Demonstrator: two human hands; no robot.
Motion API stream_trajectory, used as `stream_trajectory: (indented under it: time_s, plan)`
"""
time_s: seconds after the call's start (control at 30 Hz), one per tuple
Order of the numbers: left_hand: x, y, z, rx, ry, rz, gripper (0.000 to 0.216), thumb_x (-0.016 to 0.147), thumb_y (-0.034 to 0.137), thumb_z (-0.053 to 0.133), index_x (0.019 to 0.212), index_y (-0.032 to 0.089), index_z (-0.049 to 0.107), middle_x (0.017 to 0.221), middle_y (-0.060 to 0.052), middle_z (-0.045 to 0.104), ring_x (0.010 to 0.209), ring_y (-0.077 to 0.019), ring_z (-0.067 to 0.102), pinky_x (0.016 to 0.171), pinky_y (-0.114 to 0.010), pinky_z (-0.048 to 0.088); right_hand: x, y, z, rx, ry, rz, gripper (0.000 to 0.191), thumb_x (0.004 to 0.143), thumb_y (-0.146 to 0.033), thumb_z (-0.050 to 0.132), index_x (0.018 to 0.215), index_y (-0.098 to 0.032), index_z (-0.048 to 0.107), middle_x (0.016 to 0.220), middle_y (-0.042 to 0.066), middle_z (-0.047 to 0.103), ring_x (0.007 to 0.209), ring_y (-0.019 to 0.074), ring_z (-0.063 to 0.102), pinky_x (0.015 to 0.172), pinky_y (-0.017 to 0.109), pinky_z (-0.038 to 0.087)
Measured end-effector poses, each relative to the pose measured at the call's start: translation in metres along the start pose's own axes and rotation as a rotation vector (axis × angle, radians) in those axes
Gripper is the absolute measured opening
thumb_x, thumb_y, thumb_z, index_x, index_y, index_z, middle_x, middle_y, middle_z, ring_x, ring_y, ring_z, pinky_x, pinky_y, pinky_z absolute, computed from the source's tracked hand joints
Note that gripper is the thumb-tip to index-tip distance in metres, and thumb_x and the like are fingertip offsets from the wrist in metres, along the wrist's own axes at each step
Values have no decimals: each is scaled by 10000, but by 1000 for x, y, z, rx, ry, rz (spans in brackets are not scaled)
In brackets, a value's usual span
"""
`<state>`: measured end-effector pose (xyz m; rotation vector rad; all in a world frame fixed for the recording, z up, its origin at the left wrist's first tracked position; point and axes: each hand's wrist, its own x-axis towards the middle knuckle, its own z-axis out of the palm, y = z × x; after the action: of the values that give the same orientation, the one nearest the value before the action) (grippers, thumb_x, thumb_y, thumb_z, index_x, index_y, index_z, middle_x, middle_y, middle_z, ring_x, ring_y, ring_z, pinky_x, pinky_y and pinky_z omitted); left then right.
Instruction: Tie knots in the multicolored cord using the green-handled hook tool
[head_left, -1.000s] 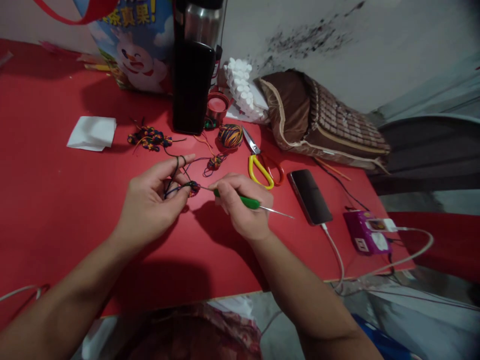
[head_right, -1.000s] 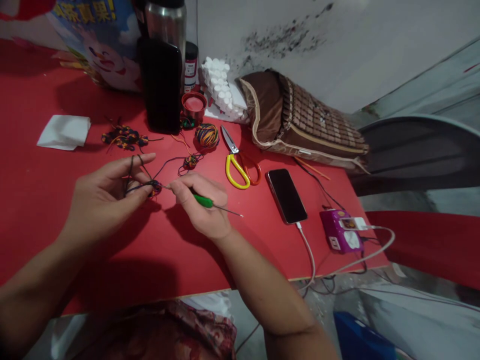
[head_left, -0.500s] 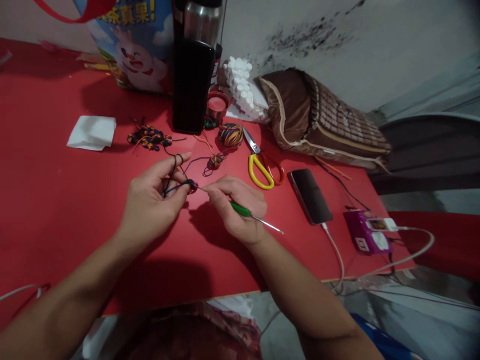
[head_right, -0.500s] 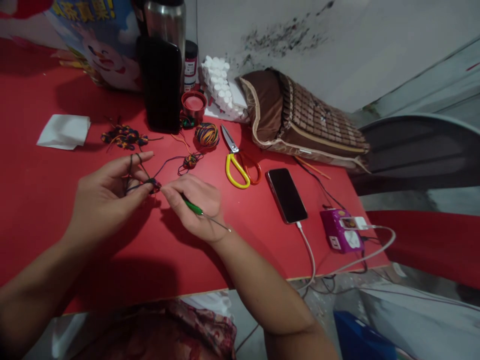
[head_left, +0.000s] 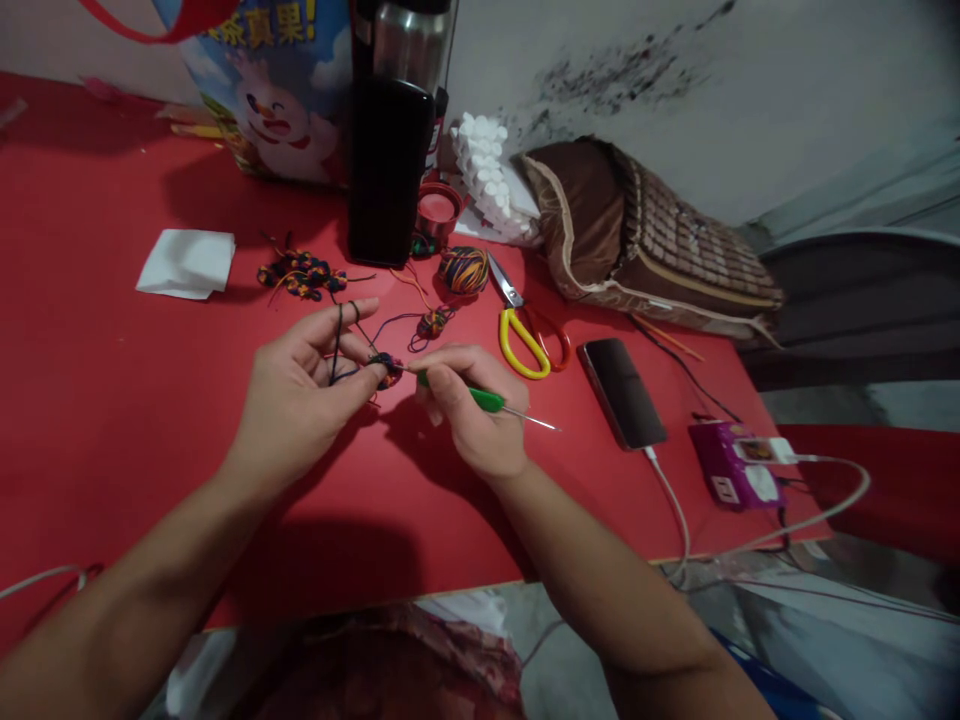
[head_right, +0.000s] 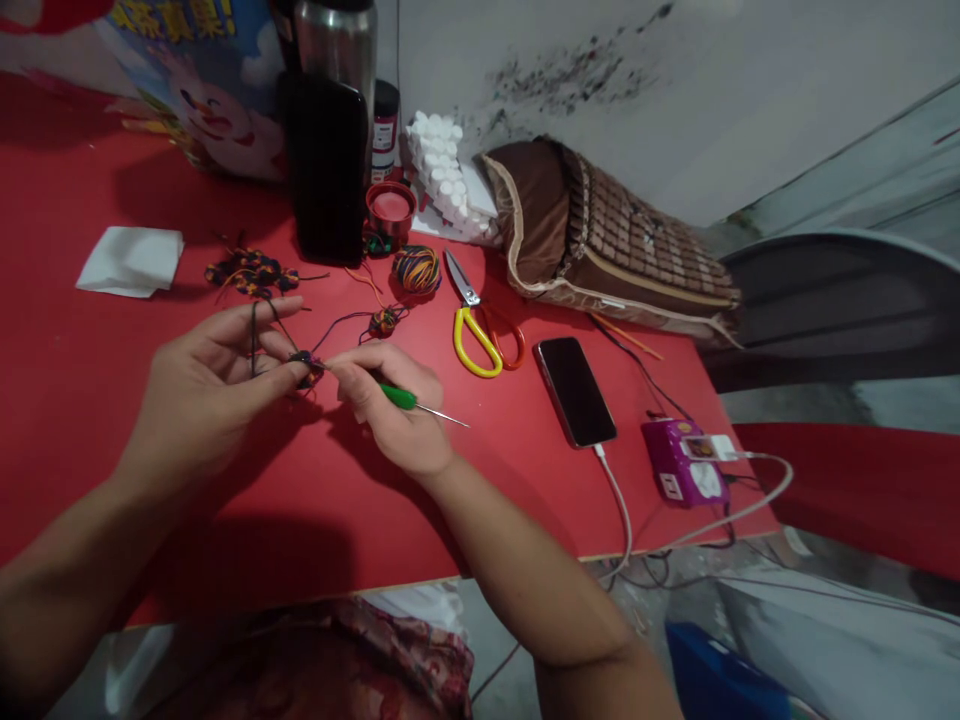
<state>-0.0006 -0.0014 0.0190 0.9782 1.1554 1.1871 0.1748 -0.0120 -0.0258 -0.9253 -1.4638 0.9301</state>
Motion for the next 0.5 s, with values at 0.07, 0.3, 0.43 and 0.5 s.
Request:
stream_trajectory:
  time_s: [0.07,0.3,0.43,0.5]
  plan:
    - [2,1,-1,-106,-17,-74,592,692,64,880,1264,128,740,757,50,662,644,-69,641,617,-142,578,-1,0,1,-10,-10,2,227,1066,-435,657,1059,-233,762,750,-30,688,516,82,557,522,252,470]
    - [-2,-3,5,-351,-53,-286,542,692,59,872,1209,143,731,728,59,620,561,-55,578,498,-131,495,-1,3,-5,-587,-120,-538,226,1058,-348,687,1256,-240,693,1019,71,820,912,188,765,815,316,614]
    - [-7,-8,8,-195,-7,-87,561,722,87,882,1254,201,746,812,48,638,604,-56,584,526,-144,512,0,8,-2,-737,-88,-708,298,1058,-268,672,1352,-228,642,996,77,815,875,214,748,787,351,598]
    - [-8,-10,7,-62,16,16,538,759,116,868,1274,225,757,830,44,637,590,-62,563,493,-157,489,0,7,1,-767,-82,-723,308,1060,-260,665,1363,-217,635,970,75,804,842,214,730,752,351,581]
